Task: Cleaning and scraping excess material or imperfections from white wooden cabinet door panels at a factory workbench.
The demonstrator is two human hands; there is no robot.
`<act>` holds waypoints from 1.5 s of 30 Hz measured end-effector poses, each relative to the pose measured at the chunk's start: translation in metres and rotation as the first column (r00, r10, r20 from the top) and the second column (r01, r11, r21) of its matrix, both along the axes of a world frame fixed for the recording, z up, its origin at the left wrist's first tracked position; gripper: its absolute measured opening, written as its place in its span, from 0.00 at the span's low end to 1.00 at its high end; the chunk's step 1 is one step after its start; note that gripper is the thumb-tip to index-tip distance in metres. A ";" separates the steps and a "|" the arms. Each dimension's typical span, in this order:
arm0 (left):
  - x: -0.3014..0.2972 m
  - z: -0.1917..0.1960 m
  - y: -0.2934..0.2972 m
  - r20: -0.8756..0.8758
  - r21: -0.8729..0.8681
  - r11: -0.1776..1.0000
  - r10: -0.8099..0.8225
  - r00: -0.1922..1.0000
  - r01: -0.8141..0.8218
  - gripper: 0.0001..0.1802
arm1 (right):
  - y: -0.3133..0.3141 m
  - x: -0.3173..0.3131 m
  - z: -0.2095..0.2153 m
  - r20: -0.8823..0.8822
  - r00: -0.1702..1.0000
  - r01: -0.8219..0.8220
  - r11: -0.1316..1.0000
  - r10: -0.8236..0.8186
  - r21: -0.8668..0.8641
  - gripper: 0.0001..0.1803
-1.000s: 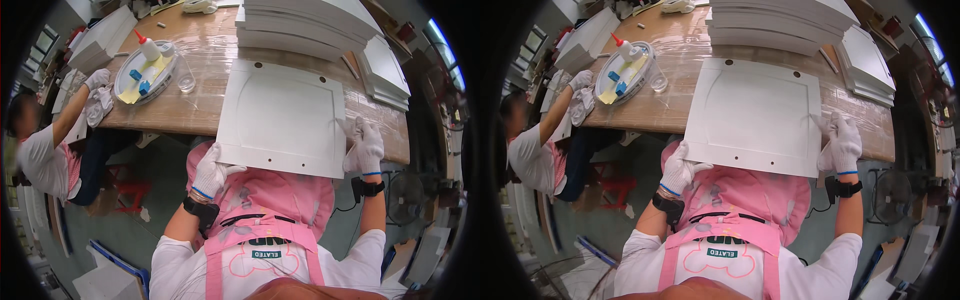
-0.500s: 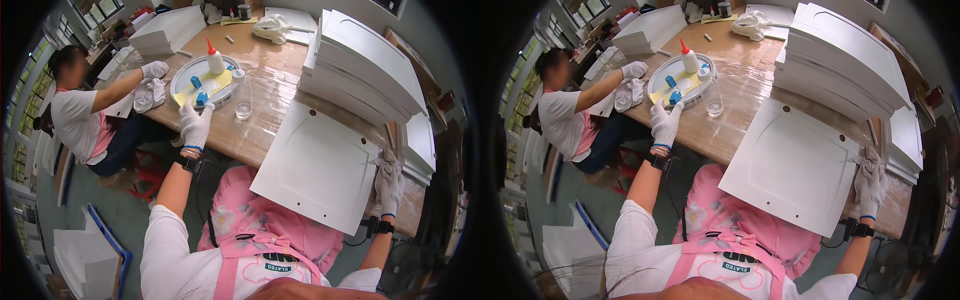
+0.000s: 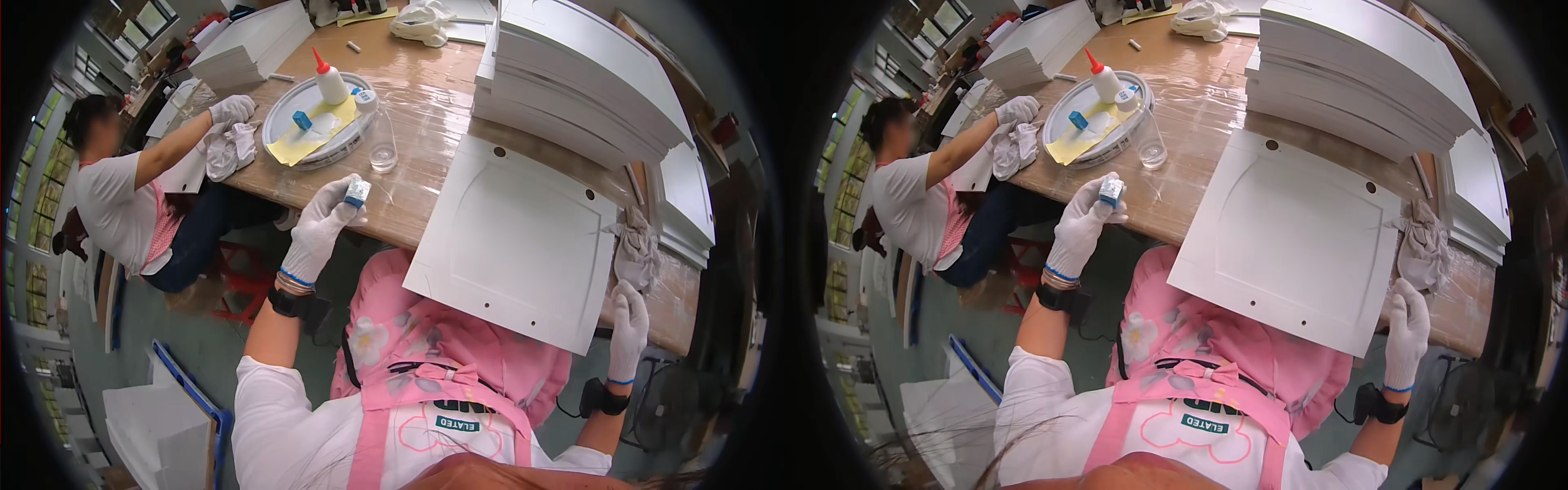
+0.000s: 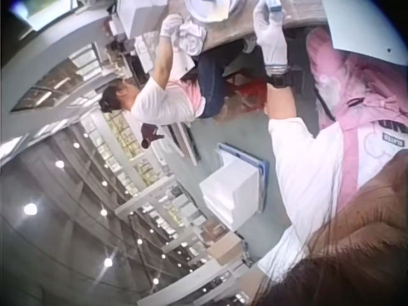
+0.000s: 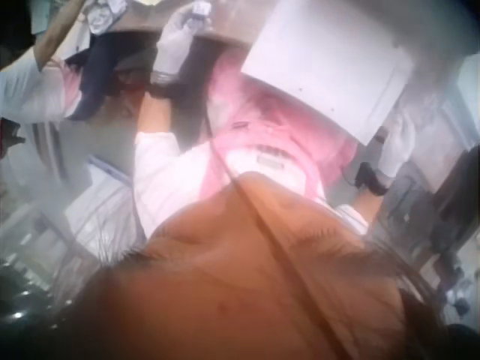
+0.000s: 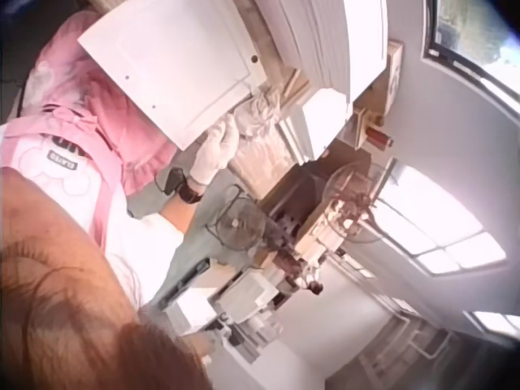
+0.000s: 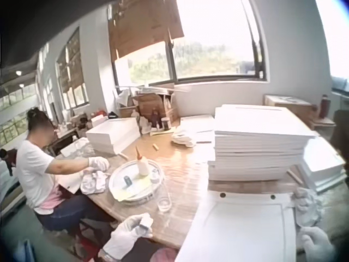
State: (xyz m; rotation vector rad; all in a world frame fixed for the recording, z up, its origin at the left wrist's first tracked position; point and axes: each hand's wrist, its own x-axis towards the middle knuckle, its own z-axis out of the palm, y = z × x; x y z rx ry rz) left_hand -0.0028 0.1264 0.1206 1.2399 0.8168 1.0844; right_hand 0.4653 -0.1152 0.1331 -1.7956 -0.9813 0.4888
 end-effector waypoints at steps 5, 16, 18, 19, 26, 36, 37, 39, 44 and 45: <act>0.031 0.023 -0.072 0.076 -0.038 0.975 -0.215 0.974 0.218 0.27 | 0.056 -0.126 0.017 -0.477 0.754 -0.547 0.833 0.452 -0.076 0.17; 0.114 0.008 -0.121 0.101 -0.275 0.812 -0.508 0.856 0.514 0.26 | 0.043 -0.191 -0.022 -0.930 -0.092 -0.427 0.830 0.355 0.359 0.18; 0.126 0.010 -0.125 0.069 -0.354 0.751 -0.574 0.816 0.558 0.24 | 0.031 -0.184 -0.029 -0.921 -0.135 -0.330 0.860 0.366 0.390 0.18; 0.132 0.013 -0.129 0.084 -0.355 0.729 -0.598 0.797 0.585 0.24 | 0.025 -0.178 -0.037 -0.907 -0.135 -0.326 0.846 0.400 0.422 0.20; 0.135 0.003 -0.140 -0.142 -0.163 0.852 -0.520 0.843 0.498 0.30 | -0.013 -0.129 -0.039 -0.896 -0.109 -0.155 0.883 0.430 0.442 0.20; 0.050 -0.080 -0.091 -0.269 -0.044 0.950 0.286 0.920 -0.308 0.28 | -0.067 -0.021 -0.034 -0.937 0.225 0.179 0.934 0.268 0.310 0.23; 0.045 -0.085 -0.092 -0.308 -0.044 0.941 0.307 0.901 -0.335 0.29 | -0.064 -0.020 -0.036 -0.938 0.228 0.180 0.935 0.263 0.306 0.23; 0.044 -0.090 -0.095 -0.344 -0.048 0.932 0.323 0.882 -0.360 0.30 | -0.061 -0.016 -0.039 -0.936 0.183 0.137 0.935 0.299 0.326 0.23; 0.048 -0.089 -0.098 -0.446 -0.175 0.968 0.085 0.891 -0.180 0.33 | -0.055 -0.010 -0.039 -0.879 0.455 0.154 0.960 0.141 0.233 0.24; 0.051 -0.087 -0.099 -0.443 -0.209 0.970 0.023 0.896 -0.128 0.34 | -0.053 -0.010 -0.034 -0.791 0.610 0.162 0.970 0.046 0.181 0.24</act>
